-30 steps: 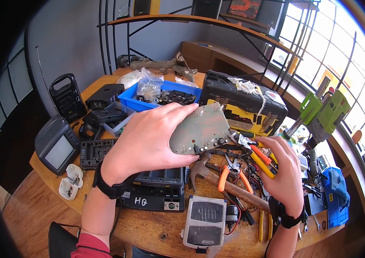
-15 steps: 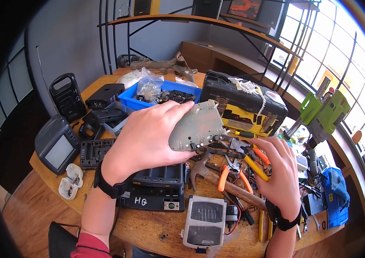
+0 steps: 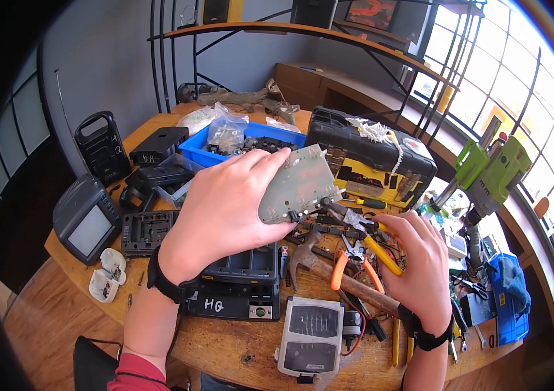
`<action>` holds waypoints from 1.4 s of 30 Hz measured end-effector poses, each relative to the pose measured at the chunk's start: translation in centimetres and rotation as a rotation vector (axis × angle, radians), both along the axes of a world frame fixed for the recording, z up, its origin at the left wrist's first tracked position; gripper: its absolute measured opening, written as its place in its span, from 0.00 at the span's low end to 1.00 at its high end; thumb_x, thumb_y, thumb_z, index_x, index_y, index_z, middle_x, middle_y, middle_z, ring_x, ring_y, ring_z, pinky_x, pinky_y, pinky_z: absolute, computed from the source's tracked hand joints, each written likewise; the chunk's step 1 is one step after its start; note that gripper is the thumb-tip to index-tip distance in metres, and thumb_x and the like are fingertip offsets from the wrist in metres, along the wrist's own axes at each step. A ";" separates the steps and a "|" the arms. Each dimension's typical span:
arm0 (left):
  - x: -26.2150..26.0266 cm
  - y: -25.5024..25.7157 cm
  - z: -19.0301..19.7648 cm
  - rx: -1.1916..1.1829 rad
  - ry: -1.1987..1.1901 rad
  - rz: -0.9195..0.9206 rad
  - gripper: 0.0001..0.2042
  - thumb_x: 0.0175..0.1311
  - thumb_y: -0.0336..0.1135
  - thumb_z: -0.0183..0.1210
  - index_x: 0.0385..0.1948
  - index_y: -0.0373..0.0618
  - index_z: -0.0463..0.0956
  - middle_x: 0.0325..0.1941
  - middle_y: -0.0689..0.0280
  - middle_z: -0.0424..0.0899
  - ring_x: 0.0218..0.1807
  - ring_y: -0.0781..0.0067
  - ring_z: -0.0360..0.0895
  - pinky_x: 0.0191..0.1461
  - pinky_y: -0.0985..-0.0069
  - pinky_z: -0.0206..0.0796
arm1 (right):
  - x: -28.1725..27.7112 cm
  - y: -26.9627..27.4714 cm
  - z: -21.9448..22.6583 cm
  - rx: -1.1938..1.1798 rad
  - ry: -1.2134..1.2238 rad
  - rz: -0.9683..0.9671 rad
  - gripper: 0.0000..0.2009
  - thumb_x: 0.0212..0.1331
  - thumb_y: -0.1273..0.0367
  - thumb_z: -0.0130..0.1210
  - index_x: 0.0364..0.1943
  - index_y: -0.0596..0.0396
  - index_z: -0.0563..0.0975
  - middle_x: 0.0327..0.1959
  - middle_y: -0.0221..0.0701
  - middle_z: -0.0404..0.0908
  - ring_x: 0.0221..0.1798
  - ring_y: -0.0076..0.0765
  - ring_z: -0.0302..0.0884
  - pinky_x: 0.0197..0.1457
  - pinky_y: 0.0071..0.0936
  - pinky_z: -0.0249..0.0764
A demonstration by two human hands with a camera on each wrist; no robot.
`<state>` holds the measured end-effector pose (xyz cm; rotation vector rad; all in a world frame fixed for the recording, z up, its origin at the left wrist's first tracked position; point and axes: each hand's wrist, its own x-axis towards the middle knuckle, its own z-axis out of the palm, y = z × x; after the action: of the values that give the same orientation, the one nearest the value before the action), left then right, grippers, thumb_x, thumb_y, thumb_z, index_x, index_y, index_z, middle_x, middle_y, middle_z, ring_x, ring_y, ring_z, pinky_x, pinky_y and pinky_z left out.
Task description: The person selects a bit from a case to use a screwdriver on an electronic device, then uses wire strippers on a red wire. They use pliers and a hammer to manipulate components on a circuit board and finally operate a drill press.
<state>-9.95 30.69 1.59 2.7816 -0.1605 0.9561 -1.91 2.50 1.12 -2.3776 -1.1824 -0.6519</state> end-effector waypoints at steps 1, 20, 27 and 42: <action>-0.1 -0.1 0.1 0.000 0.001 0.000 0.43 0.43 0.46 0.78 0.67 0.46 0.74 0.58 0.54 0.83 0.55 0.51 0.83 0.60 0.62 0.75 | 0.0 0.0 0.1 0.000 0.001 0.000 0.27 0.41 0.78 0.65 0.53 0.53 0.81 0.46 0.37 0.81 0.51 0.51 0.79 0.57 0.41 0.73; -0.3 -0.1 0.3 -0.053 0.042 -0.060 0.43 0.45 0.48 0.77 0.69 0.45 0.73 0.59 0.52 0.84 0.56 0.48 0.83 0.62 0.60 0.75 | 0.3 -0.2 0.0 0.056 0.012 -0.031 0.26 0.43 0.78 0.65 0.53 0.52 0.81 0.46 0.37 0.84 0.51 0.52 0.81 0.56 0.42 0.75; 1.5 1.6 -1.3 -0.088 0.273 -0.118 0.46 0.47 0.49 0.77 0.71 0.42 0.68 0.66 0.49 0.80 0.64 0.47 0.79 0.67 0.60 0.73 | 0.8 -1.0 -0.2 -0.043 0.045 -0.113 0.27 0.43 0.79 0.65 0.54 0.51 0.82 0.47 0.37 0.84 0.53 0.53 0.80 0.58 0.43 0.74; 0.9 0.3 -0.7 0.026 0.169 -0.295 0.46 0.43 0.44 0.78 0.70 0.43 0.70 0.62 0.51 0.82 0.61 0.48 0.81 0.65 0.60 0.74 | 0.4 -0.4 -0.6 -0.027 0.083 -0.014 0.26 0.42 0.75 0.66 0.52 0.50 0.80 0.45 0.37 0.82 0.50 0.50 0.80 0.56 0.43 0.75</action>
<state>-9.06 30.97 0.87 2.7410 -0.5429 0.6492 -1.47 2.13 0.52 -2.4127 -1.1475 -0.5390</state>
